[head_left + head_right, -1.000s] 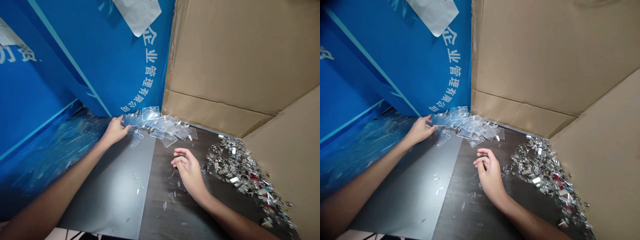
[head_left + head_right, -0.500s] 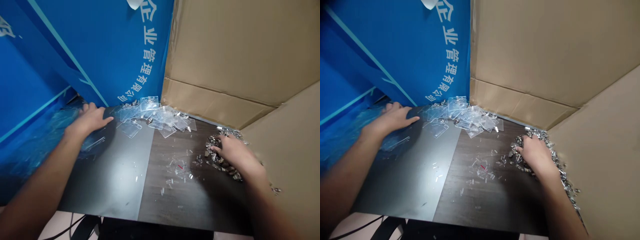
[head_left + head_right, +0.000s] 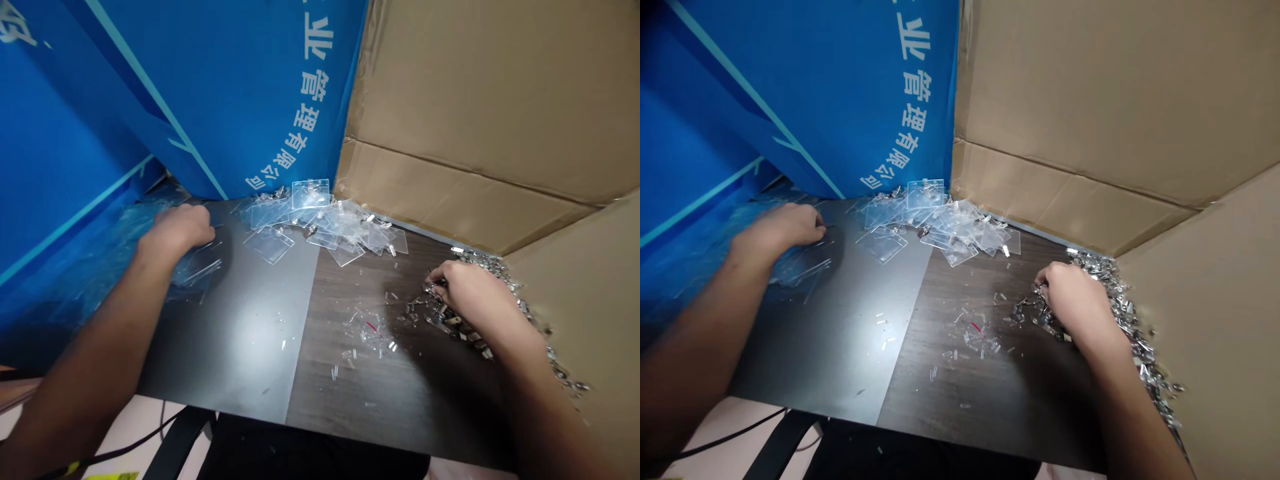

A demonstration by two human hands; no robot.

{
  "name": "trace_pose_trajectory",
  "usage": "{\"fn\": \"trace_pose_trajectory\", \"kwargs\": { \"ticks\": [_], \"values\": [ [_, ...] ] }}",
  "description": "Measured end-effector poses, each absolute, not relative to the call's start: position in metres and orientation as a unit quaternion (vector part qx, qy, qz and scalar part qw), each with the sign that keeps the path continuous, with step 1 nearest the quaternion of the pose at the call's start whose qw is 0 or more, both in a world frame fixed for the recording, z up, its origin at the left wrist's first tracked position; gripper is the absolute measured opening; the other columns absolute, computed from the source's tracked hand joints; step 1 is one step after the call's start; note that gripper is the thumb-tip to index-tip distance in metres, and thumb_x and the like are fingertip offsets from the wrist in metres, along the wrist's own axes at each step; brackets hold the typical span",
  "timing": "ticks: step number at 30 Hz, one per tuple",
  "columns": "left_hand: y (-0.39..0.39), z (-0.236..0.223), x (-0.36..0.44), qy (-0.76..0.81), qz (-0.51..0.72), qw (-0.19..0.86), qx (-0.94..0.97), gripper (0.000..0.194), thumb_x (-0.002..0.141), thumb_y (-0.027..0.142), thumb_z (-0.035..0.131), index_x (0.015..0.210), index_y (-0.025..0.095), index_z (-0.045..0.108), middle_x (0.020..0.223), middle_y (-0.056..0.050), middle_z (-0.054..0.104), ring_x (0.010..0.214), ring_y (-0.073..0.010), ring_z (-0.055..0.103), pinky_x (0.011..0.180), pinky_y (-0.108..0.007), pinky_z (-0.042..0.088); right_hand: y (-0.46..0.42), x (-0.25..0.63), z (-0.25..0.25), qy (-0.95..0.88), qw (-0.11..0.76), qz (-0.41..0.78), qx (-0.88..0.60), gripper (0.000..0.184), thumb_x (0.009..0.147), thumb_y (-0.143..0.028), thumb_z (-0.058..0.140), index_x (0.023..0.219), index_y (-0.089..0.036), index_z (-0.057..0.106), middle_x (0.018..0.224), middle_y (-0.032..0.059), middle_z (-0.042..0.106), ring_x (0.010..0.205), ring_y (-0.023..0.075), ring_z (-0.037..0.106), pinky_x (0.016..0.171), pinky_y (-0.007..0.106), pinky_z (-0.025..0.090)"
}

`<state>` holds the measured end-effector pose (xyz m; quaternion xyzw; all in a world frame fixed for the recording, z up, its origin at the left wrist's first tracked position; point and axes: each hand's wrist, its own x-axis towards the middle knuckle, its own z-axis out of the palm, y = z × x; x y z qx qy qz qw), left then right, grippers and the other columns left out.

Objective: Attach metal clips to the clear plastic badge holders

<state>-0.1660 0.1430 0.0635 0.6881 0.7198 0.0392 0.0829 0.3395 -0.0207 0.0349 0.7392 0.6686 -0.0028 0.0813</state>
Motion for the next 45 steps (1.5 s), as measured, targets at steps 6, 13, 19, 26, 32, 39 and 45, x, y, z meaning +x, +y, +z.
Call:
{"fn": "trace_pose_trajectory", "kwargs": {
  "ticks": [6, 13, 19, 26, 32, 39, 45],
  "values": [
    [0.122, 0.086, -0.142, 0.780, 0.000, -0.011, 0.626, 0.042, 0.093, 0.028, 0.061, 0.118, -0.001, 0.078, 0.127, -0.035, 0.075, 0.117, -0.0484, 0.071, 0.094, -0.059, 0.056, -0.025, 0.336, 0.036, 0.710, 0.075, 0.020, 0.699, 0.028, 0.105, -0.016, 0.065, 0.107, -0.024, 0.092, 0.112, 0.0081, 0.090, 0.103, 0.0341, 0.085, 0.077, 0.040, 0.061],
    [0.088, 0.103, -0.105, 0.744, 0.152, -0.113, 0.641, 0.052, 0.109, 0.026, 0.034, 0.131, 0.001, 0.073, 0.133, -0.029, 0.074, 0.122, -0.0430, 0.069, 0.103, -0.053, 0.052, -0.031, 0.328, 0.041, 0.760, -0.045, -0.011, 0.648, 0.031, 0.108, -0.018, 0.062, 0.121, -0.019, 0.091, 0.113, 0.0110, 0.089, 0.100, 0.0312, 0.084, 0.085, 0.041, 0.063],
    [0.072, 0.067, -0.064, 0.559, 0.319, 0.178, 0.745, 0.024, 0.104, 0.023, 0.046, 0.104, 0.015, 0.069, 0.097, -0.009, 0.074, 0.088, -0.0215, 0.067, 0.083, -0.035, 0.047, -0.031, 0.307, 0.048, 0.771, -0.186, -0.278, 0.543, 0.033, 0.112, -0.035, 0.062, 0.132, -0.029, 0.088, 0.097, 0.0049, 0.087, 0.087, 0.0211, 0.080, 0.085, 0.035, 0.060],
    [0.038, 0.028, -0.028, 0.438, 0.307, 0.465, 0.705, 0.029, 0.094, 0.044, 0.073, 0.105, 0.018, 0.067, 0.094, -0.004, 0.064, 0.085, -0.0197, 0.060, 0.078, -0.035, 0.048, -0.032, 0.266, 0.028, 0.673, -0.273, -0.523, 0.447, 0.030, 0.103, -0.040, 0.079, 0.126, -0.025, 0.090, 0.087, 0.0055, 0.083, 0.079, 0.0173, 0.072, 0.077, 0.032, 0.059],
    [0.018, 0.017, -0.018, 0.376, 0.319, 0.626, 0.604, 0.027, 0.090, 0.034, 0.082, 0.100, 0.018, 0.063, 0.081, 0.001, 0.062, 0.068, -0.0128, 0.058, 0.066, -0.030, 0.047, -0.039, 0.238, 0.002, 0.554, -0.392, -0.592, 0.435, 0.019, 0.091, -0.042, 0.093, 0.097, -0.025, 0.091, 0.095, 0.0043, 0.081, 0.079, 0.0153, 0.069, 0.075, 0.031, 0.060],
    [0.002, 0.009, -0.005, 0.345, 0.400, 0.735, 0.425, 0.037, 0.087, 0.031, 0.091, 0.087, 0.019, 0.057, 0.087, 0.000, 0.066, 0.082, -0.0158, 0.073, 0.073, -0.031, 0.064, -0.049, 0.228, -0.001, 0.472, -0.434, -0.642, 0.421, 0.032, 0.097, -0.048, 0.087, 0.095, -0.019, 0.072, 0.116, 0.0111, 0.082, 0.099, 0.0202, 0.080, 0.090, 0.037, 0.066],
    [-0.005, -0.005, -0.002, 0.347, 0.414, 0.690, 0.481, 0.039, 0.093, 0.028, 0.087, 0.093, 0.021, 0.048, 0.090, -0.001, 0.075, 0.085, -0.0155, 0.077, 0.082, -0.030, 0.060, -0.063, 0.222, 0.000, 0.572, -0.406, -0.551, 0.452, 0.022, 0.116, -0.045, 0.058, 0.115, -0.023, 0.058, 0.086, -0.0021, 0.067, 0.070, 0.0134, 0.060, 0.069, 0.029, 0.051]
  ]
}}
